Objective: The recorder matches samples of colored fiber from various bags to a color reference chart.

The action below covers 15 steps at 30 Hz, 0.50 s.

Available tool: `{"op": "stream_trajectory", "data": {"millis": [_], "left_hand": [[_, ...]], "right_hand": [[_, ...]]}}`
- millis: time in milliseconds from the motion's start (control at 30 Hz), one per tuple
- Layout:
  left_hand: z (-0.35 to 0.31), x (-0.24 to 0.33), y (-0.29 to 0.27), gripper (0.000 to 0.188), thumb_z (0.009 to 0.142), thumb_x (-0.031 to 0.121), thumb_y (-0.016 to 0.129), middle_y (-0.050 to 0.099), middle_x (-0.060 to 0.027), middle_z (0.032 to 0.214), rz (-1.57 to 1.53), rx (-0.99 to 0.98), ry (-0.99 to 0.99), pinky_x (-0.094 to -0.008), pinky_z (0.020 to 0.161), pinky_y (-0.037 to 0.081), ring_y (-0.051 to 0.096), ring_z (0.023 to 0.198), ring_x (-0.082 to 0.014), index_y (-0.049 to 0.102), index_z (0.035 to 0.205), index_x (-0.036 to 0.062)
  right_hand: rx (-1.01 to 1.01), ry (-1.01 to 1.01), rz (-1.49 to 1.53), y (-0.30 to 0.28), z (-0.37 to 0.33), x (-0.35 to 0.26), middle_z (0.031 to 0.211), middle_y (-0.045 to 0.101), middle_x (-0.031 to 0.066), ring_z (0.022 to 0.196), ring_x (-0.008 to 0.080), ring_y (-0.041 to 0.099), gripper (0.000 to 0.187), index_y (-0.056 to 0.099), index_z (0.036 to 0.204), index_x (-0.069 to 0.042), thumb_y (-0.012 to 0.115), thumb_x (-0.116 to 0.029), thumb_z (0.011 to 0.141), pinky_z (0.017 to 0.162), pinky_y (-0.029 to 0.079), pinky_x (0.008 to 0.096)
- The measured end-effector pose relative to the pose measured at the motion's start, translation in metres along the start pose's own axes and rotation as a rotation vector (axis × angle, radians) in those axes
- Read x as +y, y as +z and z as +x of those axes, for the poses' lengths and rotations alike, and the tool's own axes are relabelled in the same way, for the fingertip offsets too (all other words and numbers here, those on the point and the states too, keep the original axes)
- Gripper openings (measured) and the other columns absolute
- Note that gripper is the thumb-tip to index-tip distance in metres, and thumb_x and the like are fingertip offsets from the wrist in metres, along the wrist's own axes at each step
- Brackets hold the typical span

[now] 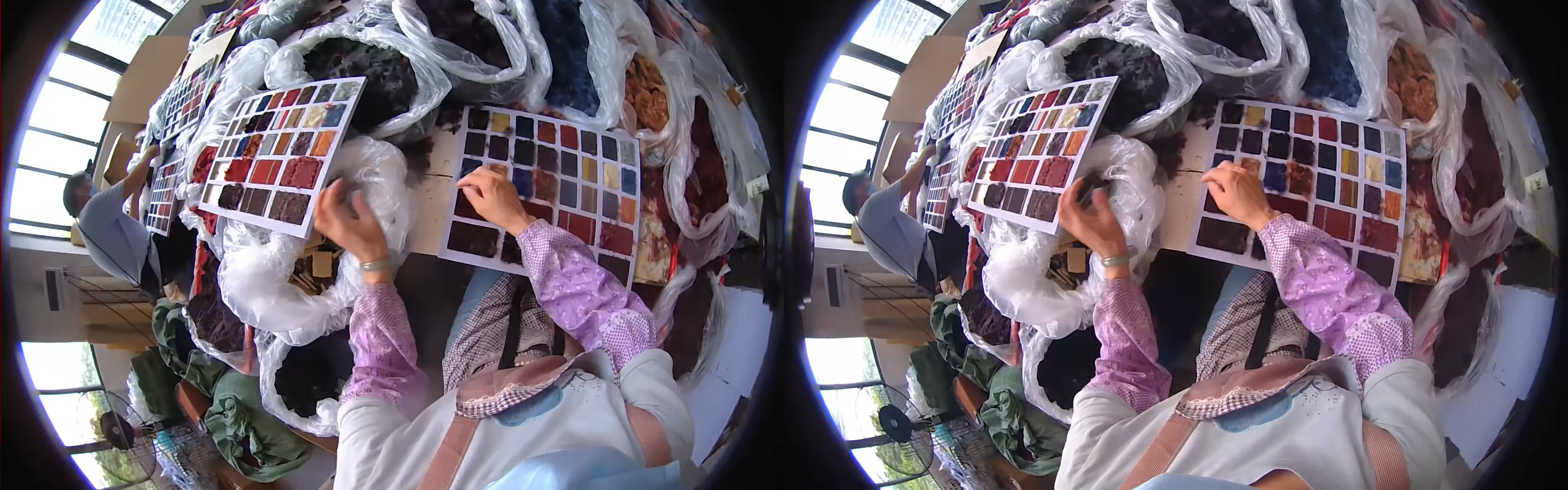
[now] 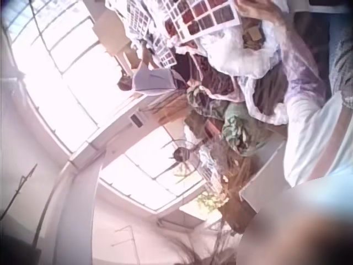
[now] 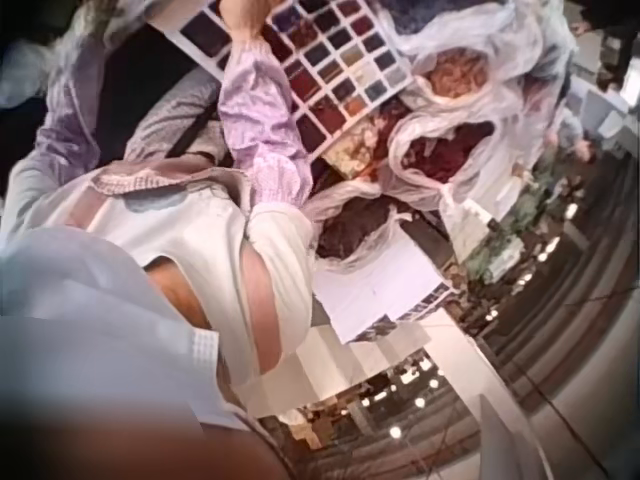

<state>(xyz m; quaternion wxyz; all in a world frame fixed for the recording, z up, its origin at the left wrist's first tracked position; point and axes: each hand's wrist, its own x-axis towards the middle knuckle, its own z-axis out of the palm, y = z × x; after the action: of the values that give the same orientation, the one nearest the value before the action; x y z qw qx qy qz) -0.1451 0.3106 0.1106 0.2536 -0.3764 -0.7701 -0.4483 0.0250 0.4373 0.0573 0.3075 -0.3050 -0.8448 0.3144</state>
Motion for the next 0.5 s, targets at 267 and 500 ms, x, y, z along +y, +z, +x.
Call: {"op": "stream_trajectory", "data": {"millis": [267,500], "left_hand": [[0.021,-0.109,-0.034,0.037,0.080,0.014,0.061,0.053,-0.0125,0.097,-0.789,0.270,-1.037,-0.0287,0.067,0.049,0.056,0.084,-0.0202,0.039,0.106,-0.0001],[0.026,-0.090,-0.005,0.027,0.078,0.005,0.058,0.054,-0.0086,0.086,-1.155,0.023,-1.109,-0.0276,0.064,0.051,0.055,0.072,-0.0173,0.046,0.101,-0.0021]], "right_hand": [[-0.462,0.130,0.604,0.067,0.019,-0.084,0.076,0.062,0.0072,0.070,0.0150,0.060,0.020,0.064,0.089,-0.006,0.053,-0.021,0.081,0.066,0.048,0.0291],[-0.444,0.512,1.059,0.073,0.065,-0.112,0.102,0.057,0.0110,0.088,0.0175,0.057,0.045,0.046,0.117,-0.002,0.051,-0.032,0.084,0.076,0.046,0.0298]]}}
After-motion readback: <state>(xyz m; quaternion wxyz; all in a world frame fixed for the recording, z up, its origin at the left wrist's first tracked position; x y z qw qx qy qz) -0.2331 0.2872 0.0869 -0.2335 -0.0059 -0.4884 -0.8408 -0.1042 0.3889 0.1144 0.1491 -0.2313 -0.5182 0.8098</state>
